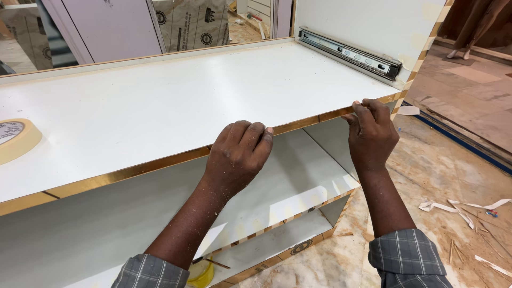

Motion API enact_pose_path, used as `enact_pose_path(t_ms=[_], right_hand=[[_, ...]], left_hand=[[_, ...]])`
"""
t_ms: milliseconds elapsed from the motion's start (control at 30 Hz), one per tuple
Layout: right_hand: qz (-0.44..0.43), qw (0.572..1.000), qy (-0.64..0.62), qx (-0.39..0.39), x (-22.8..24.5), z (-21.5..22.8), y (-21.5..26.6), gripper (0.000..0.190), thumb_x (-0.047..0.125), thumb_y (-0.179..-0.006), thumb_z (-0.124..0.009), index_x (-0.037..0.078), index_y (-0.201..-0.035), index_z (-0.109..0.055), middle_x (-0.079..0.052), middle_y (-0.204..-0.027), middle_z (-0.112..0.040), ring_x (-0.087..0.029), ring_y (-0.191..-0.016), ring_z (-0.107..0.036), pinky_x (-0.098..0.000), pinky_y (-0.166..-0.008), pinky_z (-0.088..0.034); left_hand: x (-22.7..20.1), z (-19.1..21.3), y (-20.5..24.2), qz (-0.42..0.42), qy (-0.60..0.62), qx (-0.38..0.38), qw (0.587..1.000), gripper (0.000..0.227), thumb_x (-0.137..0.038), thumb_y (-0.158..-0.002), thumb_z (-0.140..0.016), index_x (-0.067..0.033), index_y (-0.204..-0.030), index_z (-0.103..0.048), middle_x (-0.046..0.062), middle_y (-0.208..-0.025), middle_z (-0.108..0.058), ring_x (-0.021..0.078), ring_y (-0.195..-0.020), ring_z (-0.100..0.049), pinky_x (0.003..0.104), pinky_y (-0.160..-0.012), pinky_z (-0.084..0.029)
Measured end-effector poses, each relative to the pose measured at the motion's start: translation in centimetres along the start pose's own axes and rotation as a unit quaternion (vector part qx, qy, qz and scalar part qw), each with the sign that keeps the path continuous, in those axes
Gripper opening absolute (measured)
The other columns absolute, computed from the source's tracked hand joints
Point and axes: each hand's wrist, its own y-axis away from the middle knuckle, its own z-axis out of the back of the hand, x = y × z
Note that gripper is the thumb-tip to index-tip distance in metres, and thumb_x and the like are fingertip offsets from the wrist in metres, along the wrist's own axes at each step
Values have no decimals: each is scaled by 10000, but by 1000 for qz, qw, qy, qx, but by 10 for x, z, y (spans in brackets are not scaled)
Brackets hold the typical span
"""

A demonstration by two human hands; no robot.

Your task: The person applies a gold-colored edge banding strip to the front edge of a white cabinet shelf. They press the strip along the edge, smooth it down, and adjust the corners to ensure it adheres properly.

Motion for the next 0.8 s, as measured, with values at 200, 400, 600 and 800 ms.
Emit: enact_pose_path(t_ms=[200,400,600,800], right_hand=[[1,1000,11,-5,1,-4,2,230,148,-939,-890,82,-1112,-754,-41,-1169,-695,-186,-993,-741,-308,-753,-606],[-21,1000,8,5,6,-3,4,286,145,-949,-876,83,-1183,-722,-74,-1267,-650,-211,-1080,-726,-316,-826,-623],[-161,979,-116,34,50,-5,29,766,-14,-978,-622,-25,-1622,-207,-279,-1640,-308,-417,-1497,-388,-477,-1190,-414],[-31,992,-99,73,156,-26,53,731,-38,-1013,-493,-78,-1628,-101,-291,-1699,-175,-403,-1607,-179,-538,-1319,-154]], left_hand=[[5,0,2,-15,-1,0,1000,107,-59,-943,-750,-23,-1042,-728,101,-1032,-708,212,-985,-683,345,-809,-617],[4,2,3,-11,3,2,1000,92,-55,-950,-751,-24,-1032,-725,101,-1028,-708,213,-992,-687,347,-823,-620],[0,9,-2,-8,-8,-1,1000,111,-61,-934,-751,-31,-1040,-732,85,-1006,-711,202,-972,-687,336,-807,-617],[-3,11,-3,4,-21,13,1000,85,-97,-936,-761,-63,-1011,-740,59,-998,-732,189,-917,-680,349,-746,-565]])
